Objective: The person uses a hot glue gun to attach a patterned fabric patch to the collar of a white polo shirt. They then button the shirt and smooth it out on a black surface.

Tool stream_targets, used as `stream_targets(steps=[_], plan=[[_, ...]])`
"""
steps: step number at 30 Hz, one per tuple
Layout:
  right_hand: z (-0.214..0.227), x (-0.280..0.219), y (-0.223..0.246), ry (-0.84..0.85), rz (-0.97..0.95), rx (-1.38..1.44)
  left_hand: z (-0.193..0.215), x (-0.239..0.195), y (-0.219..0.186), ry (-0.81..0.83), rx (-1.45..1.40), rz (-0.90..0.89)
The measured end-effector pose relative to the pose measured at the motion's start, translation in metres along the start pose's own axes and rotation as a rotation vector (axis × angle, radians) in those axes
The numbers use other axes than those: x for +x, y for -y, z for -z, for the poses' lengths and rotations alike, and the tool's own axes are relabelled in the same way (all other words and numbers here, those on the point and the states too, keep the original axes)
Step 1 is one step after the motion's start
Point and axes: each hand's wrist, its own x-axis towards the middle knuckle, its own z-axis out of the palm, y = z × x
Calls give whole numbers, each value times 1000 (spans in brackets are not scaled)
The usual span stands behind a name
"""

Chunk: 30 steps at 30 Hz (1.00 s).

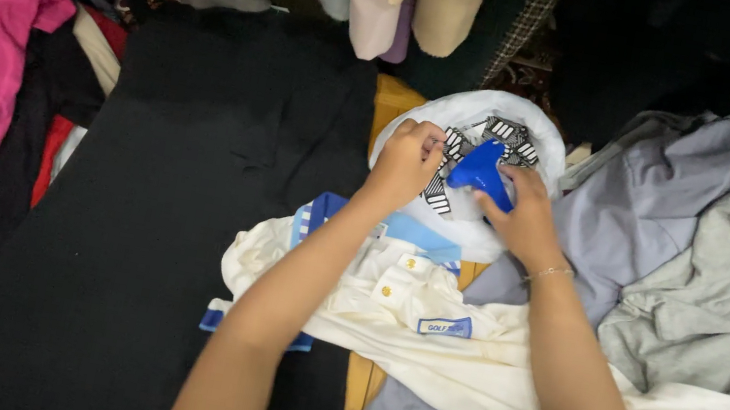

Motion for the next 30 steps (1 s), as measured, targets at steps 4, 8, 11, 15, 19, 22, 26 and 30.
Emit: stream_targets(steps=[4, 8, 11, 15, 19, 22, 26, 30], plan=[[10, 3, 20, 33, -11, 53, -29, -9, 13, -72, 35, 57], [1, 3, 7, 49, -152, 54, -24, -16, 12, -1, 138, 58], [-9, 3, -7, -15, -221, 140, -27, -17, 23, 22, 149, 76], [0, 4, -2, -136, -362, 494, -20, -19, 19, 7, 161, 49], [5, 0, -10, -129, -490, 729, -24, -23, 17, -8, 119, -36], [4, -4, -14, -109, -573, 1195, -28, -22, 14, 3, 131, -183], [3, -7, -18, -61, -626, 1357, -17, -19, -14, 329, 318, -168], [6, -2, -18, -29, -675, 1412, -3, -20, -34, 601, 474, -140]])
